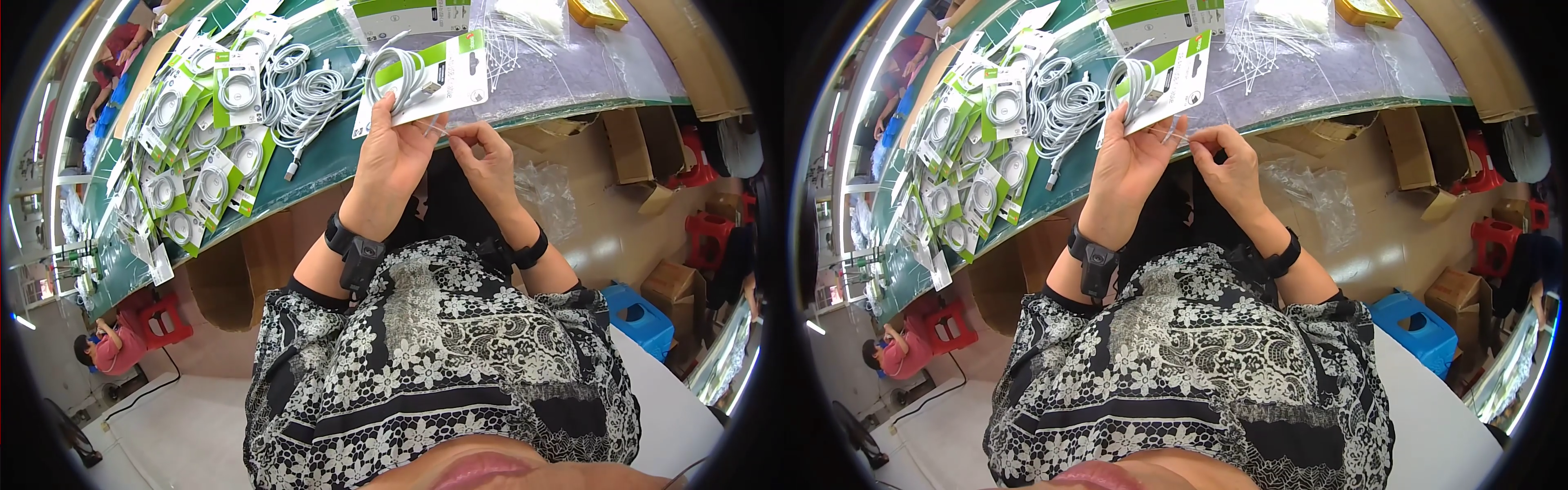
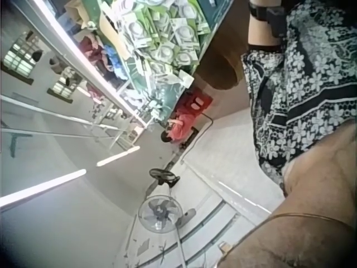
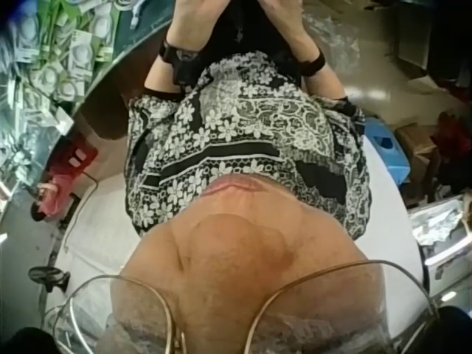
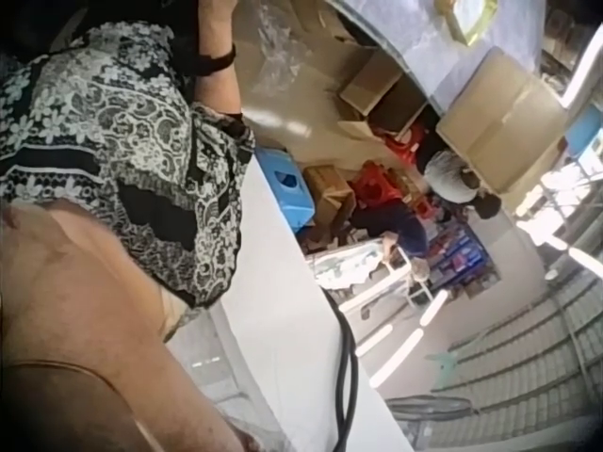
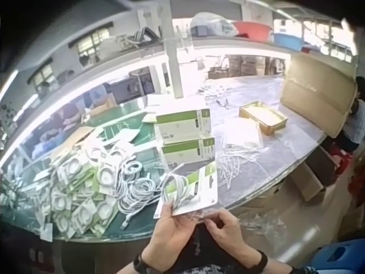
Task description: The person packages a cable by hand, picking up a cable and a cardboard backing, threading a plastic tie through the backing and around the cable, and pulling the tie tight. The person then repeats the process with a second plastic tie before setting the finished package down.
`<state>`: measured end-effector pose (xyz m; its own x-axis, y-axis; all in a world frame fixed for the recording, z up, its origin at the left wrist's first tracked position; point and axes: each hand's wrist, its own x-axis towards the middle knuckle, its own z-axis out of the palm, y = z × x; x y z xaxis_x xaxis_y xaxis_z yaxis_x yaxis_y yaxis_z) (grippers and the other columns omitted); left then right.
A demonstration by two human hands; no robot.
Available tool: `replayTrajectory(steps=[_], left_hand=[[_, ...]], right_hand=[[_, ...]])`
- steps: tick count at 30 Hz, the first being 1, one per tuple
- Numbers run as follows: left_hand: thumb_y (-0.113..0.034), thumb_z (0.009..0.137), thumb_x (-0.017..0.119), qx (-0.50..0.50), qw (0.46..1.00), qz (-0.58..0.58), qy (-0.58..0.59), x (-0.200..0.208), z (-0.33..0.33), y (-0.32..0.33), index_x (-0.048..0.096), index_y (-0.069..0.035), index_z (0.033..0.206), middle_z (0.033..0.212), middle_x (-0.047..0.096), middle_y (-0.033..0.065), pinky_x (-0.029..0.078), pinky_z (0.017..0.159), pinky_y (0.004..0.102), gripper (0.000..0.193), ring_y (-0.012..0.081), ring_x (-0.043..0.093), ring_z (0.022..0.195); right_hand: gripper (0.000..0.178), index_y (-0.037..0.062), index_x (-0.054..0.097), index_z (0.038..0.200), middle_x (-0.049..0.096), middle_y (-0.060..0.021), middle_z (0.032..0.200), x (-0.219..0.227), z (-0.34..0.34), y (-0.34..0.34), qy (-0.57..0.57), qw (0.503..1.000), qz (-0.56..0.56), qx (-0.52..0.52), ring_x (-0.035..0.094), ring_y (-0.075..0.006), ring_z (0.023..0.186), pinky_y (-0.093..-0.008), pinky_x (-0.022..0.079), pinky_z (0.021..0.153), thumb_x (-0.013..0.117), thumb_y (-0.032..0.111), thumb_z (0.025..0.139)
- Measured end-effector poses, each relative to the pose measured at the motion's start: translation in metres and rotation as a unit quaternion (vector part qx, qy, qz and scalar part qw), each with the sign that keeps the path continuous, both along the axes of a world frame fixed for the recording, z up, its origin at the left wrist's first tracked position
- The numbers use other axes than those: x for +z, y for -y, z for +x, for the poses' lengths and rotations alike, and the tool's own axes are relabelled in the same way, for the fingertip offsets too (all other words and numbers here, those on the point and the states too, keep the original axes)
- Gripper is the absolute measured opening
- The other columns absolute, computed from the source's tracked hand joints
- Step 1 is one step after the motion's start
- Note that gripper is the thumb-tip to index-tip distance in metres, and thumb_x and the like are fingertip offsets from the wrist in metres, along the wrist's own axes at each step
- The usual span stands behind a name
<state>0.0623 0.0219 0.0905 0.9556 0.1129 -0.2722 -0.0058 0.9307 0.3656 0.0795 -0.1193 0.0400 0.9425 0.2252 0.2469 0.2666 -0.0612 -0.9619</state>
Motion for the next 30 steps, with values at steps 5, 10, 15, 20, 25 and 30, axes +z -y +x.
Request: replayTrajectory(steps=[5, 10, 15, 20, 25, 30], left_hand=[[-0.024, 0.096, 0.047, -0.003, 1.000, 0.001, -0.002, 0.001, 0.000, 0.001, 0.045, -0.006, 0.123, 0.121, 0.057, 0.0100, 0.041, 0.097, 0.0424, 0.033, 0.0228, 0.055, 0.112], [-0.025, 0.096, 0.046, 0.002, 1.000, 0.023, -0.011, -0.001, 0.000, 0.000, 0.046, -0.006, 0.123, 0.121, 0.057, 0.0093, 0.040, 0.099, 0.0415, 0.033, 0.0216, 0.053, 0.113], [-0.026, 0.097, 0.042, 0.019, 0.999, 0.022, -0.036, -0.003, 0.002, 0.001, 0.050, -0.005, 0.116, 0.116, 0.059, 0.0110, 0.038, 0.098, 0.0467, 0.029, 0.0234, 0.053, 0.111], [-0.023, 0.096, 0.045, -0.022, 1.000, -0.007, 0.009, -0.009, 0.001, -0.003, 0.048, -0.007, 0.119, 0.118, 0.058, 0.0082, 0.036, 0.102, 0.0446, 0.028, 0.0209, 0.053, 0.113], [-0.021, 0.096, 0.043, -0.046, 0.990, -0.122, 0.053, 0.005, 0.001, -0.015, 0.055, -0.006, 0.107, 0.100, 0.062, 0.0086, 0.031, 0.105, 0.0523, 0.022, 0.0227, 0.054, 0.112], [-0.019, 0.096, 0.043, -0.045, 0.964, -0.226, 0.131, 0.025, -0.005, -0.017, 0.061, -0.003, 0.088, 0.070, 0.052, 0.0047, 0.026, 0.108, 0.0577, 0.025, 0.0274, 0.054, 0.114]], right_hand=[[0.007, -0.0008, 0.062, 0.089, 0.060, 0.0004, 0.077, 0.001, 0.000, -0.002, 0.002, 1.000, 0.005, 0.006, 0.051, -0.0050, 0.069, -0.0212, 0.043, 0.066, 0.063, 0.003, 0.083], [0.008, -0.0009, 0.062, 0.089, 0.061, 0.0001, 0.077, 0.001, -0.001, -0.004, -0.006, 1.000, -0.005, 0.018, 0.050, -0.0055, 0.069, -0.0215, 0.043, 0.065, 0.063, 0.004, 0.083], [0.008, -0.0010, 0.062, 0.089, 0.060, -0.0002, 0.077, 0.008, -0.001, -0.009, 0.010, 1.000, 0.009, 0.016, 0.050, -0.0060, 0.069, -0.0219, 0.043, 0.065, 0.064, 0.004, 0.083], [0.008, 0.0003, 0.063, 0.090, 0.058, -0.0012, 0.074, 0.015, -0.003, -0.014, 0.014, 0.999, 0.030, 0.010, 0.050, -0.0079, 0.068, -0.0226, 0.043, 0.065, 0.063, 0.003, 0.082], [0.014, 0.0033, 0.064, 0.090, 0.053, -0.0029, 0.072, 0.028, 0.002, 0.003, 0.156, 0.987, -0.025, -0.017, 0.051, -0.0134, 0.068, -0.0238, 0.044, 0.068, 0.066, -0.001, 0.077], [0.019, 0.0073, 0.064, 0.087, 0.050, -0.0014, 0.071, 0.063, 0.007, 0.013, 0.357, 0.923, -0.127, -0.064, 0.051, -0.0169, 0.067, -0.0326, 0.044, 0.082, 0.069, -0.002, 0.070]])
